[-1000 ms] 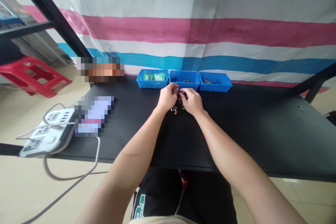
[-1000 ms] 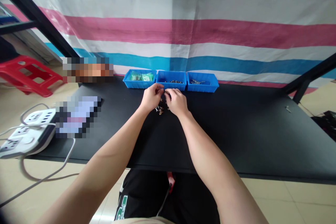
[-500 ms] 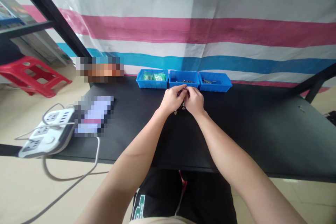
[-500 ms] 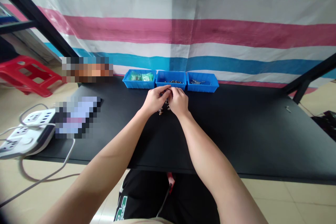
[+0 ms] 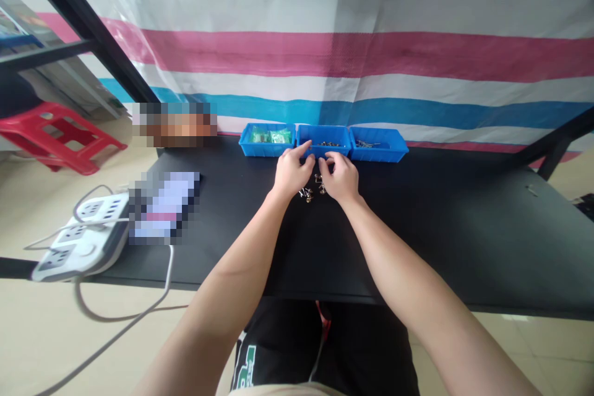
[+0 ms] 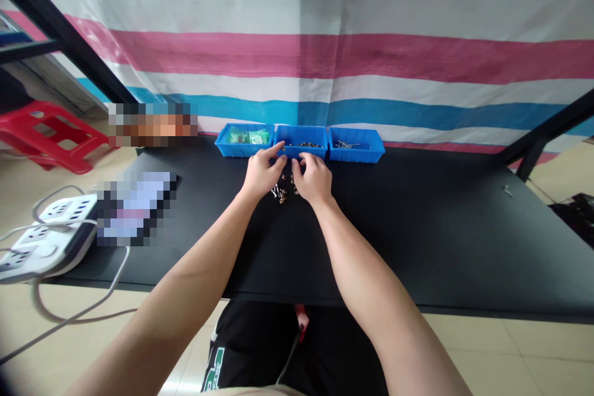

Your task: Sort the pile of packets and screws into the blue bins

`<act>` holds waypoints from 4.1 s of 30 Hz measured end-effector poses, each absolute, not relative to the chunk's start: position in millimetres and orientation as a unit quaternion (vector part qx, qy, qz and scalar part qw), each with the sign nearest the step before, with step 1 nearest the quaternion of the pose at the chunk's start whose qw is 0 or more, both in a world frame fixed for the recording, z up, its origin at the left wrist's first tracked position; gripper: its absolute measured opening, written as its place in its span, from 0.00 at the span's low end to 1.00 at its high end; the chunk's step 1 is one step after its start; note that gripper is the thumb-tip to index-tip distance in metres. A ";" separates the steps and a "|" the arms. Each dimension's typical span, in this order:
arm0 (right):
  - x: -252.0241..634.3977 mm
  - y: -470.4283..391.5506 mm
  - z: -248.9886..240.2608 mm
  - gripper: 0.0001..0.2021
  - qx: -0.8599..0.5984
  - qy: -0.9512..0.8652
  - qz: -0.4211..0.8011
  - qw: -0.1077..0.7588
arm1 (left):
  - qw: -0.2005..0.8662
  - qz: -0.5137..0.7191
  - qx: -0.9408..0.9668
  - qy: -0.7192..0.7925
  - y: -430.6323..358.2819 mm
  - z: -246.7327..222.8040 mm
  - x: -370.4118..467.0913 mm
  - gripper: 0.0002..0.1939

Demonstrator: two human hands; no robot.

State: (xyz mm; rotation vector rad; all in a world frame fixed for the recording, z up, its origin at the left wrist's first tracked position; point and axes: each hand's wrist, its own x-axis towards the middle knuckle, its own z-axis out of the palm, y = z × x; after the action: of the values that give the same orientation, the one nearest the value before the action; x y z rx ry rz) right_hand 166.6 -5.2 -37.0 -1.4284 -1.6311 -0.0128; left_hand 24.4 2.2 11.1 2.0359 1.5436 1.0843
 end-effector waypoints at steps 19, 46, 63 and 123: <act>165.2 -4.6 -36.8 0.11 -0.594 -0.679 0.007 0.431 | 0.049 0.227 0.781 0.580 14.9 -6.0 19.9 0.38; 165.3 -17.1 -17.4 0.11 -0.609 -0.774 0.041 0.168 | 0.129 0.226 0.788 0.557 -1.0 11.1 24.1 0.12; 173.8 -8.1 -32.2 0.04 -0.565 -0.765 0.092 0.294 | 0.156 0.187 0.782 0.574 0.6 7.1 25.5 0.13; 170.7 -6.5 -30.1 0.14 -0.541 -0.606 0.138 0.567 | 0.221 0.389 0.810 0.379 -0.1 -1.3 29.4 0.22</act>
State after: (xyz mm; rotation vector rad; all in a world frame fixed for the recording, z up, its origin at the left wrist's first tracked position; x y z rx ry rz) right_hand 170.7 -6.5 -30.1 -1.2711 -1.4234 0.3237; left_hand 29.4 -0.1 -1.3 2.2382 1.0476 1.0765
